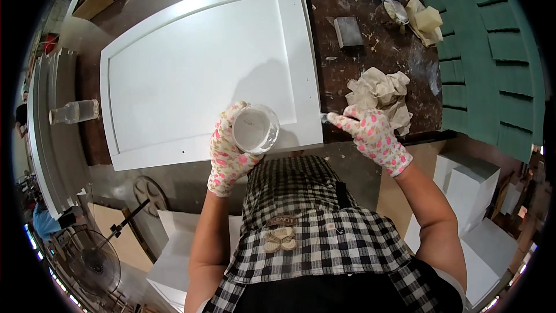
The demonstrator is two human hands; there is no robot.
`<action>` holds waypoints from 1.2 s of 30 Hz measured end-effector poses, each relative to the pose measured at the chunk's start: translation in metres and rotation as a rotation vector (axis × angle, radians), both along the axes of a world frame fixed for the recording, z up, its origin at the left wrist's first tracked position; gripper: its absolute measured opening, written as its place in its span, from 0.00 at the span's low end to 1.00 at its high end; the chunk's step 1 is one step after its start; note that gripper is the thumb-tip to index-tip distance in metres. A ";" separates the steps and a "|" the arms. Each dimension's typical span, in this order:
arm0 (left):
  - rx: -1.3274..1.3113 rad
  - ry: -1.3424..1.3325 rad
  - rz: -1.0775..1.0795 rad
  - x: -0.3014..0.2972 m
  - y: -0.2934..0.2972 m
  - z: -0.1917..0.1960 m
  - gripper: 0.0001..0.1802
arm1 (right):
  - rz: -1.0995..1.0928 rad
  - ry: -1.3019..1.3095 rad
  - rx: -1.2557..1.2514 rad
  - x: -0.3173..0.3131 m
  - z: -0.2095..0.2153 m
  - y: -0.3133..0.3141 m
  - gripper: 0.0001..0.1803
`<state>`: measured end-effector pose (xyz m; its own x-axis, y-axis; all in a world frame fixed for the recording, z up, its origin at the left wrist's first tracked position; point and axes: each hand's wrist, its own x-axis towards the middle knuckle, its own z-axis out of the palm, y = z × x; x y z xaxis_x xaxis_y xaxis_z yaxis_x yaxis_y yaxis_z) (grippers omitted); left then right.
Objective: The person wipes a white cabinet door with a cloth, sands the edges with a block, applies a white substance to holes using a putty knife, and wipes the surface again.
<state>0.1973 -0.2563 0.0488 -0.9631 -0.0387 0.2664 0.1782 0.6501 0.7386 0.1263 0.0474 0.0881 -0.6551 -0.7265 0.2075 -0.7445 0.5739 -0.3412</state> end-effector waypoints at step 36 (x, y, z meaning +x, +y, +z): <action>0.593 -0.064 -0.003 -0.004 0.007 -0.005 0.39 | -0.291 0.193 -0.219 -0.013 0.005 -0.046 0.22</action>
<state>0.1935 -0.2497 0.0441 -0.9769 -0.1604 0.1415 0.1225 0.1226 0.9849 0.1129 0.0018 0.0932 -0.7608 -0.4412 0.4759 -0.6238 0.6994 -0.3488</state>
